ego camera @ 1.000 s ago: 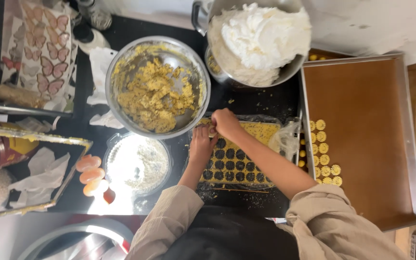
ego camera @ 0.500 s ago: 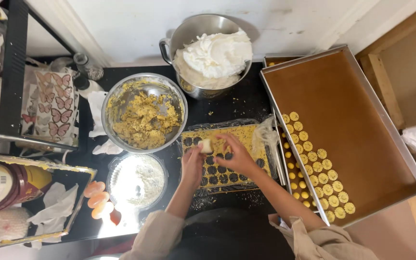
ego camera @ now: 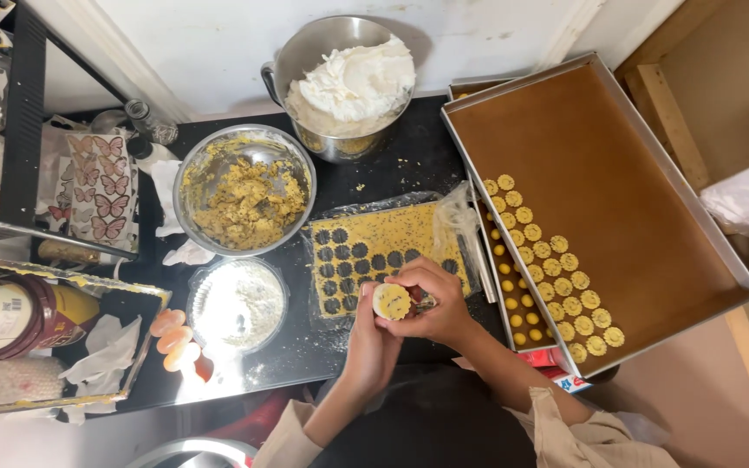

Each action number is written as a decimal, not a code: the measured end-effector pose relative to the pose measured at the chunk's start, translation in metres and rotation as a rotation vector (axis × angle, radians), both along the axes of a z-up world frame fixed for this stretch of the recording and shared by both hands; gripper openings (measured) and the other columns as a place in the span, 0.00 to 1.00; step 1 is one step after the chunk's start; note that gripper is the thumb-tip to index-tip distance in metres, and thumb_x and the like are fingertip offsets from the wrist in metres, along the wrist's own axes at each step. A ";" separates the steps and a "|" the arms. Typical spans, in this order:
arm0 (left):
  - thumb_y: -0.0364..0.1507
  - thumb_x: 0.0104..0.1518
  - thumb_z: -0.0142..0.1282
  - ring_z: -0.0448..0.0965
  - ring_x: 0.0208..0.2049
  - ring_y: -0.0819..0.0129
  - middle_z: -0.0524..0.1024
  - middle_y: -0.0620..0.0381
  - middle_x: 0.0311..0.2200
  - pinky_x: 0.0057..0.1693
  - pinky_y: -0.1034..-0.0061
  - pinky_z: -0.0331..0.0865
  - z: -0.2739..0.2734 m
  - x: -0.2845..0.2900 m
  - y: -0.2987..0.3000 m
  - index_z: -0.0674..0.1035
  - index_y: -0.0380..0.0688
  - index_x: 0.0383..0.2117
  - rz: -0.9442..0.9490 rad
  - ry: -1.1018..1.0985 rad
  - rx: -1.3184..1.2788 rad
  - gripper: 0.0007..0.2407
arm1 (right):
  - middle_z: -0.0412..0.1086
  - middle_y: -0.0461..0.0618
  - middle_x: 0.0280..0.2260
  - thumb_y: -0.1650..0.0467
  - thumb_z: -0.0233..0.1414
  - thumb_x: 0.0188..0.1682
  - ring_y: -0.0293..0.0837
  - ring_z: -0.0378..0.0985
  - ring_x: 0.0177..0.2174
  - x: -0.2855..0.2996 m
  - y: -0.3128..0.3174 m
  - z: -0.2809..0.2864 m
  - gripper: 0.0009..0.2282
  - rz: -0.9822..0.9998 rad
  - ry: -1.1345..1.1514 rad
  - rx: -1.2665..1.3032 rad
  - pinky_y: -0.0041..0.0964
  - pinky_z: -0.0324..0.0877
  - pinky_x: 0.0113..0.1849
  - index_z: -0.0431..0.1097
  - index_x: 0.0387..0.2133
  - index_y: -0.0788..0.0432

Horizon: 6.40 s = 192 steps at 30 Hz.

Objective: Forming pastries using a handheld mold and placing them onto a baking tray.

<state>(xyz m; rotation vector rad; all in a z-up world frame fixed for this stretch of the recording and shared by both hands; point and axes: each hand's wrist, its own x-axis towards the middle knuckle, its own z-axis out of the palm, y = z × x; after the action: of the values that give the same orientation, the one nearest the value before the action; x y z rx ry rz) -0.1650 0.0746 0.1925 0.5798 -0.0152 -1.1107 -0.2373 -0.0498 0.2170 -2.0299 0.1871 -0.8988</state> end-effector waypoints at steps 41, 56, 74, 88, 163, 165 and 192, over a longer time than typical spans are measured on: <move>0.34 0.69 0.48 0.71 0.52 0.67 0.70 0.49 0.54 0.56 0.74 0.68 0.008 -0.140 -0.081 0.65 0.37 0.63 0.058 -0.676 0.104 0.20 | 0.67 0.54 0.50 0.71 0.66 0.45 0.43 0.72 0.49 -0.160 -0.091 0.006 0.21 0.133 -0.112 0.523 0.38 0.71 0.51 0.73 0.51 0.68; 0.28 0.68 0.48 0.69 0.57 0.67 0.66 0.48 0.58 0.63 0.72 0.64 0.012 -0.151 -0.083 0.62 0.34 0.64 0.104 -0.778 0.076 0.20 | 0.76 0.60 0.48 0.70 0.58 0.55 0.48 0.80 0.50 -0.170 -0.092 -0.002 0.12 -0.016 -0.131 0.288 0.39 0.76 0.52 0.75 0.48 0.66; 0.15 0.60 0.58 0.65 0.63 0.62 0.57 0.47 0.62 0.67 0.69 0.63 0.011 -0.151 -0.087 0.64 0.39 0.63 0.236 -1.076 0.068 0.24 | 0.78 0.58 0.47 0.73 0.60 0.51 0.47 0.82 0.49 -0.170 -0.094 0.006 0.10 -0.051 -0.096 0.305 0.39 0.77 0.51 0.77 0.44 0.65; 0.17 0.51 0.68 0.73 0.55 0.56 0.67 0.44 0.54 0.59 0.68 0.72 0.007 -0.115 -0.089 0.72 0.41 0.54 0.464 -1.734 0.192 0.23 | 0.74 0.57 0.48 0.72 0.64 0.46 0.46 0.78 0.47 -0.154 -0.111 0.032 0.14 0.064 -0.044 0.308 0.38 0.74 0.51 0.77 0.45 0.66; 0.10 0.54 0.58 0.72 0.58 0.60 0.62 0.52 0.58 0.59 0.68 0.74 -0.053 -0.079 -0.061 0.71 0.40 0.54 0.324 -0.972 0.238 0.22 | 0.75 0.48 0.36 0.75 0.61 0.45 0.38 0.77 0.32 -0.174 -0.333 -0.226 0.09 -0.429 0.655 0.178 0.33 0.76 0.40 0.80 0.38 0.58; 0.11 0.54 0.58 0.73 0.57 0.62 0.64 0.52 0.58 0.58 0.70 0.73 -0.052 -0.079 -0.063 0.70 0.41 0.54 0.297 -0.865 0.202 0.22 | 0.75 0.47 0.37 0.75 0.61 0.45 0.38 0.76 0.32 -0.175 -0.333 -0.224 0.09 -0.427 0.653 0.171 0.33 0.76 0.40 0.79 0.39 0.58; 0.25 0.58 0.48 0.76 0.47 0.64 0.73 0.48 0.47 0.57 0.71 0.68 -0.021 -0.084 -0.030 0.64 0.33 0.63 -0.047 -0.327 0.044 0.24 | 0.77 0.51 0.45 0.72 0.69 0.35 0.51 0.79 0.49 -0.096 -0.072 -0.020 0.22 0.251 -0.003 -0.158 0.46 0.72 0.54 0.75 0.45 0.60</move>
<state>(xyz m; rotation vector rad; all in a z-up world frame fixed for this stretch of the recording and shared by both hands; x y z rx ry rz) -0.2492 0.0449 0.1718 0.7992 -0.2895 -1.0539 -0.3330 -0.1221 0.1969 -2.1392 -0.1430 -0.7783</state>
